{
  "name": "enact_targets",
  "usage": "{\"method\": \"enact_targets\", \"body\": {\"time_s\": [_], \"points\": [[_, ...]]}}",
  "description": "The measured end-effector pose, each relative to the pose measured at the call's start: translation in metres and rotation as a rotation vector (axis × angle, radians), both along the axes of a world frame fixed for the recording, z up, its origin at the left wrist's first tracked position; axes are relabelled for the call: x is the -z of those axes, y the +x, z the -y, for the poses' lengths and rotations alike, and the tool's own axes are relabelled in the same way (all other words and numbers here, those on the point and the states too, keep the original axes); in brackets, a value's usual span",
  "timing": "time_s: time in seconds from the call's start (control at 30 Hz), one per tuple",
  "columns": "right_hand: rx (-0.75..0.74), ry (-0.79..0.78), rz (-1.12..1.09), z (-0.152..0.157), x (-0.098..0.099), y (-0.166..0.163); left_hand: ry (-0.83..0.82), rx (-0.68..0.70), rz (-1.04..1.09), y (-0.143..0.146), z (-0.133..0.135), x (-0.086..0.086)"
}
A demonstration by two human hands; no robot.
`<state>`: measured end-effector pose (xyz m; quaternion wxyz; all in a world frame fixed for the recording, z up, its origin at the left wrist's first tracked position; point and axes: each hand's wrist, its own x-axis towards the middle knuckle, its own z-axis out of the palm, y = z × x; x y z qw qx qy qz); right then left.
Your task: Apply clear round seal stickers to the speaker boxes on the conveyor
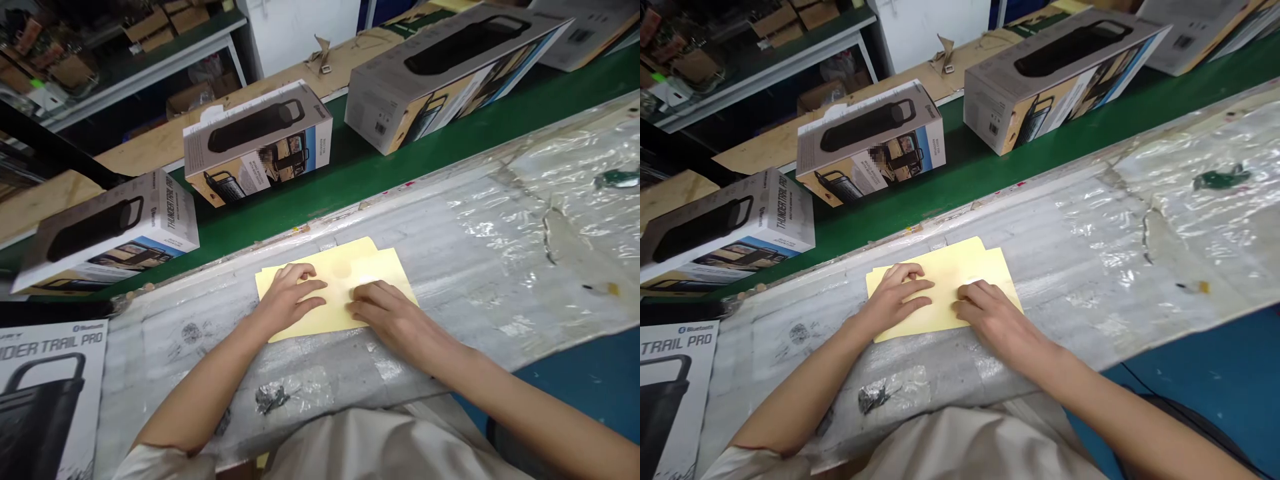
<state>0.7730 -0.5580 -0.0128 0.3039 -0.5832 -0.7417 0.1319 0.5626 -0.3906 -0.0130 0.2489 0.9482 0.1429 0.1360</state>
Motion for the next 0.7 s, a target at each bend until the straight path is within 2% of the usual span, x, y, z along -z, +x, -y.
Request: {"method": "enact_targets", "body": {"time_s": [0.13,0.2,0.27,0.33,0.5,0.57,0.7], "points": [[0.030,-0.153,-0.322,-0.001,-0.011,0.012,0.053,0.018,-0.021,0.000,0.000,-0.002],[0.113,-0.145,-0.527,0.001,-0.016,0.023,0.097,0.041,-0.056,0.000,0.002,-0.003],[0.205,-0.085,-0.627,0.002,-0.017,0.031,0.148,0.074,-0.093,0.000,0.004,-0.004],[0.181,-0.058,-0.547,-0.001,-0.014,0.035,0.184,0.105,-0.128,0.000,0.006,-0.003],[-0.125,-0.039,-0.013,-0.021,-0.002,0.044,0.219,0.119,-0.143,-0.001,0.008,0.000],[-0.183,-0.055,0.077,-0.027,-0.001,0.050,0.226,0.123,-0.132,-0.002,0.007,0.001],[-0.237,-0.063,0.111,-0.032,-0.004,0.060,0.228,0.134,-0.094,-0.002,0.007,0.000]]}}
